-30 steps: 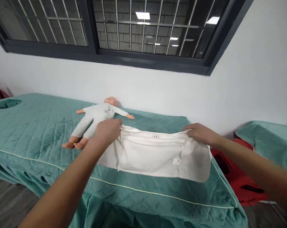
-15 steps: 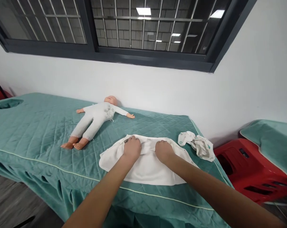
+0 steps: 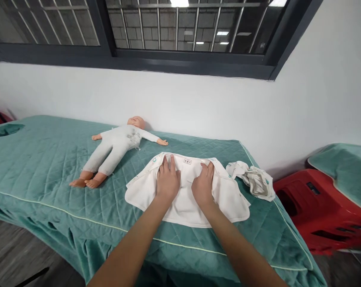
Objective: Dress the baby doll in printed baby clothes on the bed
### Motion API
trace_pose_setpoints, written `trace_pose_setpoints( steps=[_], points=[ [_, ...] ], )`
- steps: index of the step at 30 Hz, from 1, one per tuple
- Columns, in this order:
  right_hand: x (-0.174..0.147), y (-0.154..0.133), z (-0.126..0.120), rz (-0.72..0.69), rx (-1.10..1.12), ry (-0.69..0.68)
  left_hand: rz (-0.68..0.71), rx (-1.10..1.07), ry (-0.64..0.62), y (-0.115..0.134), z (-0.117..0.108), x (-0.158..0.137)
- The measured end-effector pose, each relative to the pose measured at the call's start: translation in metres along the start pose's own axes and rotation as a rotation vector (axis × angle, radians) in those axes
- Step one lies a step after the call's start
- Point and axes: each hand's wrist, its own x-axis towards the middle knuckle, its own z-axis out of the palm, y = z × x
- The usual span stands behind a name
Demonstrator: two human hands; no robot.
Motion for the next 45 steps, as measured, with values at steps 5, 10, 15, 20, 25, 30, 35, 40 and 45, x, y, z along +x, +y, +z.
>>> trace_pose_setpoints(
  steps=[5,10,15,20,25,30,35,40,45],
  points=[
    [0.023,0.008,0.005,-0.071,-0.060,-0.114,-0.015,0.044,-0.022,-0.004,0.012,0.022],
    [0.052,0.022,0.011,-0.070,-0.142,-0.216,-0.020,0.046,-0.027,-0.003,0.030,0.048],
    [0.088,0.039,0.028,-0.025,-0.170,-0.252,0.030,0.017,-0.057,0.004,0.048,0.083],
    [0.110,0.056,0.042,-0.048,-0.172,-0.270,0.020,-0.006,-0.109,0.006,0.064,0.108],
    [0.114,0.061,0.048,-0.053,-0.200,-0.352,-0.006,-0.023,-0.124,0.002,0.075,0.115],
    [0.120,0.059,0.047,-0.058,-0.210,-0.483,-0.037,-0.018,-0.208,0.001,0.079,0.122],
    [0.117,0.053,0.048,-0.083,-0.211,-0.389,-0.036,0.004,-0.205,0.005,0.073,0.120],
    [0.111,0.049,0.044,-0.281,-0.245,-0.192,0.374,-0.059,-0.097,0.007,0.075,0.112],
    [0.114,0.045,0.046,-0.332,-0.237,-0.301,0.393,-0.063,-0.182,0.005,0.084,0.118]
  ],
)
